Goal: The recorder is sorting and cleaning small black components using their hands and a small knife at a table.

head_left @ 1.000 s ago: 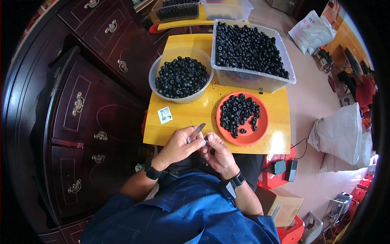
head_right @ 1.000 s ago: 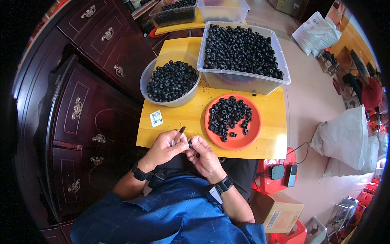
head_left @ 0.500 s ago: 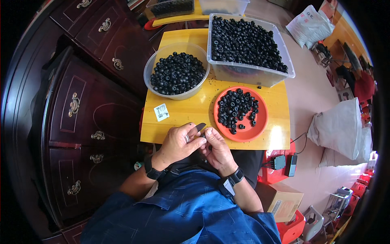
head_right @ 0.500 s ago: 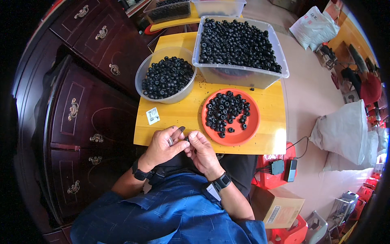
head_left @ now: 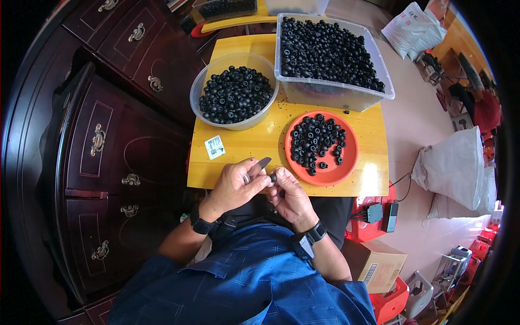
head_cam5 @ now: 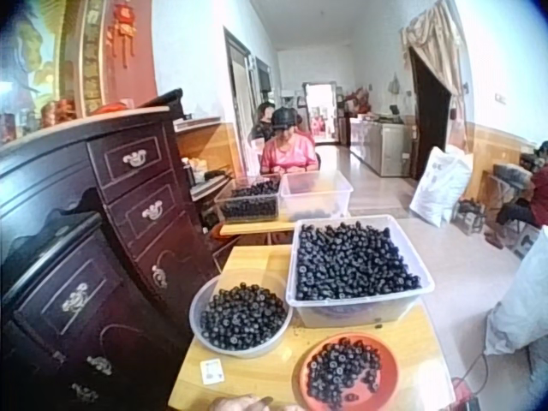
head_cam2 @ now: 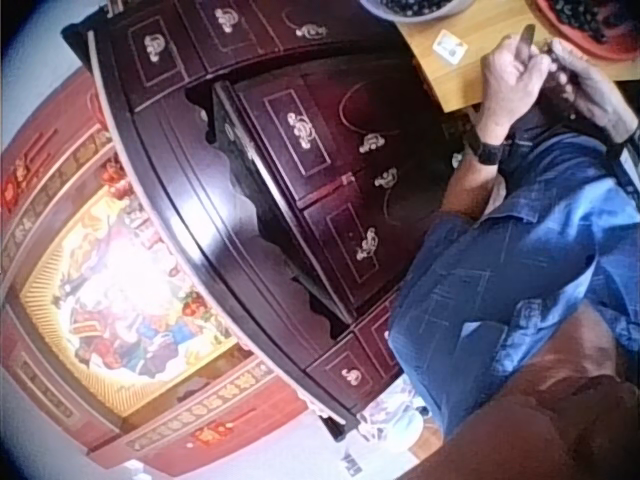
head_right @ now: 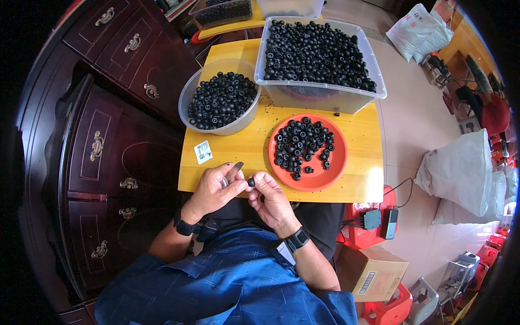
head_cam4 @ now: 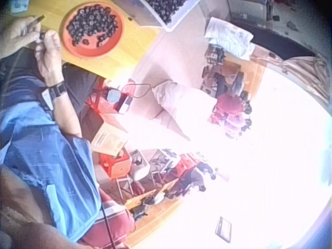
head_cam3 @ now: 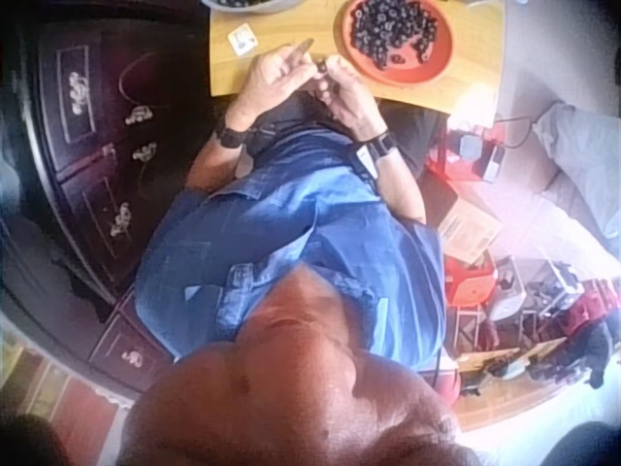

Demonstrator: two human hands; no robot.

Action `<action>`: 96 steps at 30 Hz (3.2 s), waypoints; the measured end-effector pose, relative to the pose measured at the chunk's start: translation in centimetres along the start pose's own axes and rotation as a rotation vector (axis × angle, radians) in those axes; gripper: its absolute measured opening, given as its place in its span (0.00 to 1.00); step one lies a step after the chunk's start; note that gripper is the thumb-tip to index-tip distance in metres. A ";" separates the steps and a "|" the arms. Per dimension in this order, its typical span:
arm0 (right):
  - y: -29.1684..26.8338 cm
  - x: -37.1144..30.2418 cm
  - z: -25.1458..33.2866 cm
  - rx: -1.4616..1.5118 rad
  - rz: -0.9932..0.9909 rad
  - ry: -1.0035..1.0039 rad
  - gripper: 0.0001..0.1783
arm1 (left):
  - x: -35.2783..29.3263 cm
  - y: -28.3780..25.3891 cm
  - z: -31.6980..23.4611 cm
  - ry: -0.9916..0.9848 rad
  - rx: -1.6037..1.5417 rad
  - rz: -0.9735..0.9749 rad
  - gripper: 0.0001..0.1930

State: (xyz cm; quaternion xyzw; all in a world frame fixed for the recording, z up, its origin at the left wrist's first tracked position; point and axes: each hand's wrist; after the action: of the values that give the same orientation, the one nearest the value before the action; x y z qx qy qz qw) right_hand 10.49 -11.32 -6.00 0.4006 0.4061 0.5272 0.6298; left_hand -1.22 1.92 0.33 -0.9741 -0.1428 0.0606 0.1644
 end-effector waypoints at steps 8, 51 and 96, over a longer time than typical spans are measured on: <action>0.4 0.0 -0.1 0.105 -0.042 0.007 0.08 | -0.2 0.0 -0.6 0.072 0.443 -0.011 0.19; 0.6 -0.3 -0.3 0.102 0.069 -0.049 0.08 | 0.0 0.7 -0.6 0.080 -0.041 0.006 0.10; -0.6 0.5 -0.7 0.289 0.156 -0.022 0.22 | -0.8 4.4 -0.9 0.029 0.579 0.008 0.14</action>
State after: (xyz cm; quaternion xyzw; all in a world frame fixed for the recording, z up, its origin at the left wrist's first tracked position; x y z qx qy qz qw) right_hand 10.06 -10.79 -6.81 0.5228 0.4386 0.5062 0.5273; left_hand -0.68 -2.57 -0.26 -0.8879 -0.1134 0.0854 0.4377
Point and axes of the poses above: each hand's wrist, its own x-axis towards the middle knuckle, its own y-axis out of the palm, z = x × y, and after that the axes turned 14 degrees about z, right-handed
